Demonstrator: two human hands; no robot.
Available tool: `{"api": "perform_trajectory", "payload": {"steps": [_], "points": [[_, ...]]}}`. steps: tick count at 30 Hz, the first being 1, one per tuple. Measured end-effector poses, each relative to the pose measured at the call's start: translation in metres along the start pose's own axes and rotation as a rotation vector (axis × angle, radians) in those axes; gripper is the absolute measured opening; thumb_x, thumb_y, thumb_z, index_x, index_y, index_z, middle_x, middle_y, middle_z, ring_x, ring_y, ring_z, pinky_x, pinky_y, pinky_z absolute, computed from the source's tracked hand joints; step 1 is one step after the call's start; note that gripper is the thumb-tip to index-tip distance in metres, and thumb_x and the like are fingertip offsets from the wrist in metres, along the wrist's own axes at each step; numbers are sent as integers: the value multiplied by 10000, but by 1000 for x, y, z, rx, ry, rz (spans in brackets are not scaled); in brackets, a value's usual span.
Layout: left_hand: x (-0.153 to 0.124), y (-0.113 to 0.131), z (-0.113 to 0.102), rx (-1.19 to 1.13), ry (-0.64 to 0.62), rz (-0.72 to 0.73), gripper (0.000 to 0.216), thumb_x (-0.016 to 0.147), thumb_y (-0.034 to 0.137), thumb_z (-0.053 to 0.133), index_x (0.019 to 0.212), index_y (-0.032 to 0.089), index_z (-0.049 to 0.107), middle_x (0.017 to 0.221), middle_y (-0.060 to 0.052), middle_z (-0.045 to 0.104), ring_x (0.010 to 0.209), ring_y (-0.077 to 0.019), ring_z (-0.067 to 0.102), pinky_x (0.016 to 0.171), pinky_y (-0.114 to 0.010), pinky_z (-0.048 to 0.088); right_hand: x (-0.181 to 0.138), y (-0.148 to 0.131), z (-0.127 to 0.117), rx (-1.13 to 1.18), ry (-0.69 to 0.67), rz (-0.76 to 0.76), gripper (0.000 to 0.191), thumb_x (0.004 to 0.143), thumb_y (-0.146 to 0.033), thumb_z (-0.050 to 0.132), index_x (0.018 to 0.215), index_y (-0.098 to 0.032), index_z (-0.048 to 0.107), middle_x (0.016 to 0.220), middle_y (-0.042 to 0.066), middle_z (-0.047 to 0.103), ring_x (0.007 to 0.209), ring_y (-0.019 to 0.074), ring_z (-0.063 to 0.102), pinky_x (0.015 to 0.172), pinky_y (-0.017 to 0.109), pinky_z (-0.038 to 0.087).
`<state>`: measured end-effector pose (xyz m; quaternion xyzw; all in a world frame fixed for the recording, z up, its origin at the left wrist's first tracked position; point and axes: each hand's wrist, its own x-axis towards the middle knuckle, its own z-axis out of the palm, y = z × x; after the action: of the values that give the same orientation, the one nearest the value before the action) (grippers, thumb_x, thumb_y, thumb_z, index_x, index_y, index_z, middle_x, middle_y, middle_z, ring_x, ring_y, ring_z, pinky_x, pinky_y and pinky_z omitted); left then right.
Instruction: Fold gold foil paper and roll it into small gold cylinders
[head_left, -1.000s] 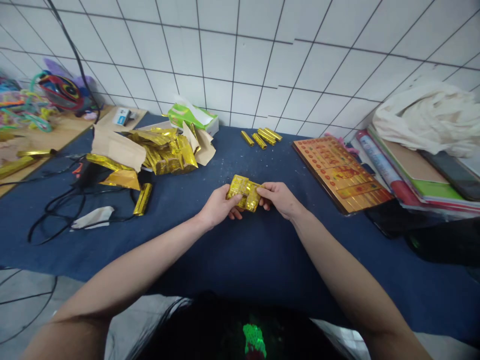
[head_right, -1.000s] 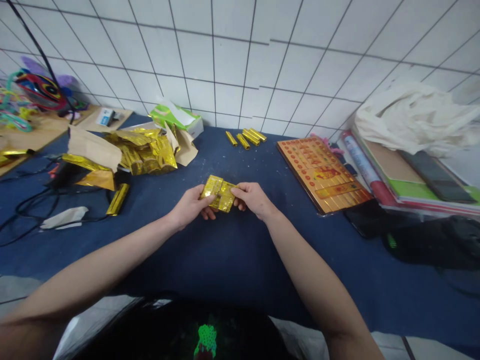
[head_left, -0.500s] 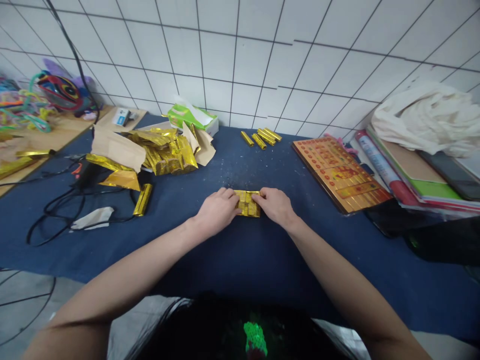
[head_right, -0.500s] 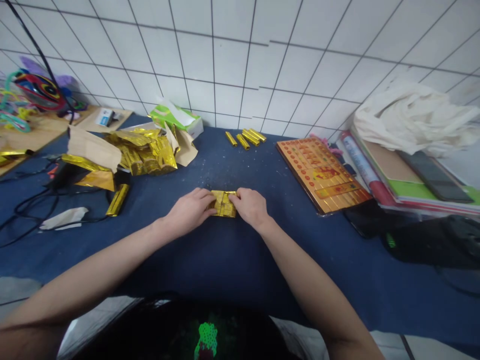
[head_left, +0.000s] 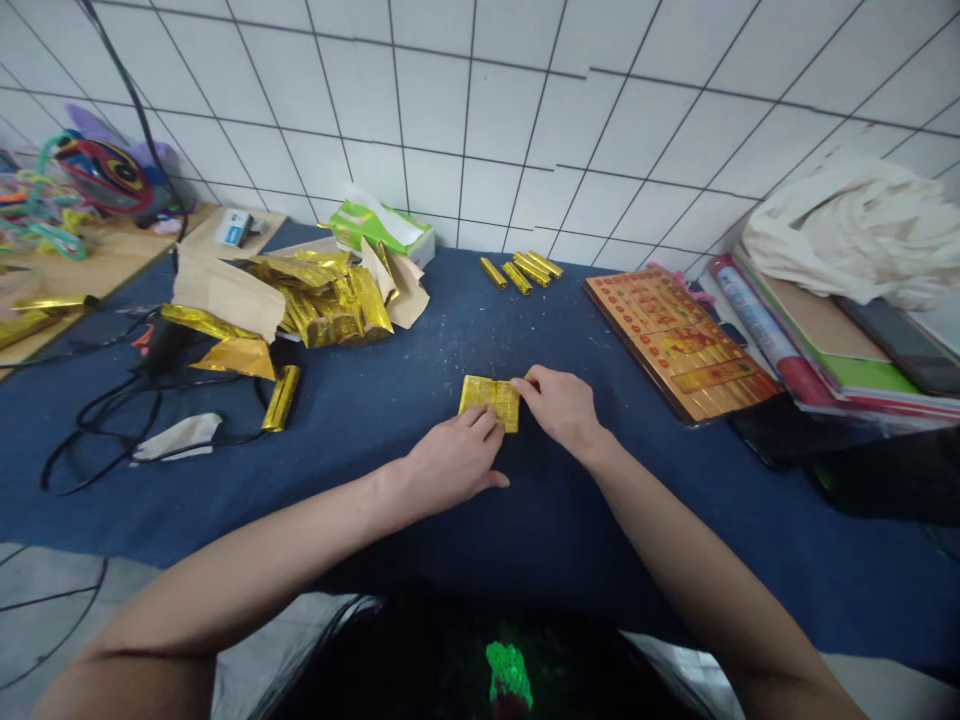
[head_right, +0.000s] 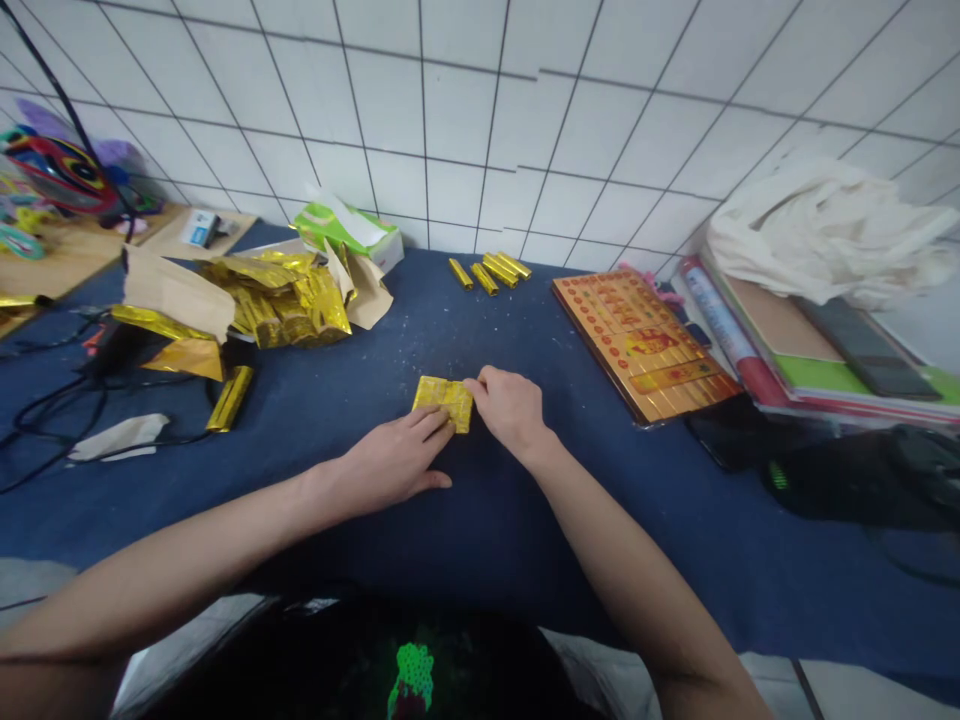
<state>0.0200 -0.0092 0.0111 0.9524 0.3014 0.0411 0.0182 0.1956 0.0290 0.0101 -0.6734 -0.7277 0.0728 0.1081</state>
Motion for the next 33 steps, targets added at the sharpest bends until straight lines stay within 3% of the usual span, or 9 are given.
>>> {"api": "perform_trajectory", "payload": {"steps": [3, 6, 8, 11, 15, 19, 25, 33], "points": [[-1, 0, 0, 6, -4, 2, 601, 753, 496, 574, 1137, 38, 509, 1145, -175, 536, 1137, -298, 454, 936, -367, 395, -10, -1, -7, 118, 85, -273, 324, 898, -307, 344, 891, -191, 646, 925, 70, 686, 907, 204, 613, 809, 340, 431], [-2, 0, 0, 14, 1, 10, 614, 740, 494, 591, 1143, 38, 512, 1193, -185, 510, 1166, -300, 434, 980, -372, 354, -24, -1, -6, 152, -47, -581, 377, 908, -358, 331, 1129, -168, 571, 1178, 87, 601, 1146, 212, 501, 1011, 416, 300], [-2, 1, 0, 4, 3, 27, 620, 736, 489, 597, 1163, 49, 501, 1226, -183, 492, 1190, -302, 415, 1000, -380, 330, -31, 2, -1, 126, -151, -655, 537, 886, -478, 338, 1277, -126, 443, 1310, 128, 484, 1240, 230, 405, 1057, 461, 223], [-2, 1, 0, -9, -6, 37, 723, 720, 494, 611, 1231, 17, 428, 1246, -206, 475, 1208, -316, 394, 1005, -399, 320, -35, 10, 8, 63, -240, -688, 722, 854, -584, 291, 1386, -98, 241, 1421, 155, 298, 1321, 247, 259, 1075, 516, 135], [-2, 1, -2, -3, -25, 37, 724, 711, 518, 606, 1193, 0, 454, 1224, -215, 492, 1195, -326, 407, 1004, -401, 316, -32, 17, 15, -36, -240, -658, 752, 846, -609, 251, 1408, -118, 160, 1467, 137, 167, 1352, 267, 144, 1061, 566, 96], [-1, 1, -4, -5, -44, 37, 673, 718, 518, 599, 1157, 20, 488, 1200, -198, 519, 1182, -314, 429, 1004, -388, 313, -28, 18, 12, -45, -246, -613, 726, 847, -604, 260, 1415, -168, 138, 1475, 111, 156, 1352, 281, 132, 1048, 590, 94], [-2, 1, -5, -3, -69, 17, 671, 719, 537, 585, 1153, 31, 504, 1232, -217, 500, 1205, -318, 416, 994, -380, 325, -19, 10, -8, 206, -319, -564, 670, 874, -563, 252, 1420, -202, 108, 1470, 89, 189, 1347, 245, 175, 1070, 535, 104], [-2, 2, -5, -61, -26, 12, 675, 711, 506, 609, 1190, 52, 470, 1292, -213, 453, 1289, -330, 295, 1003, -426, 306, -5, 1, 8, 224, -399, -592, 670, 865, -591, 231, 1413, -214, 149, 1476, 77, 154, 1359, 242, 115, 1073, 532, -8]]}}
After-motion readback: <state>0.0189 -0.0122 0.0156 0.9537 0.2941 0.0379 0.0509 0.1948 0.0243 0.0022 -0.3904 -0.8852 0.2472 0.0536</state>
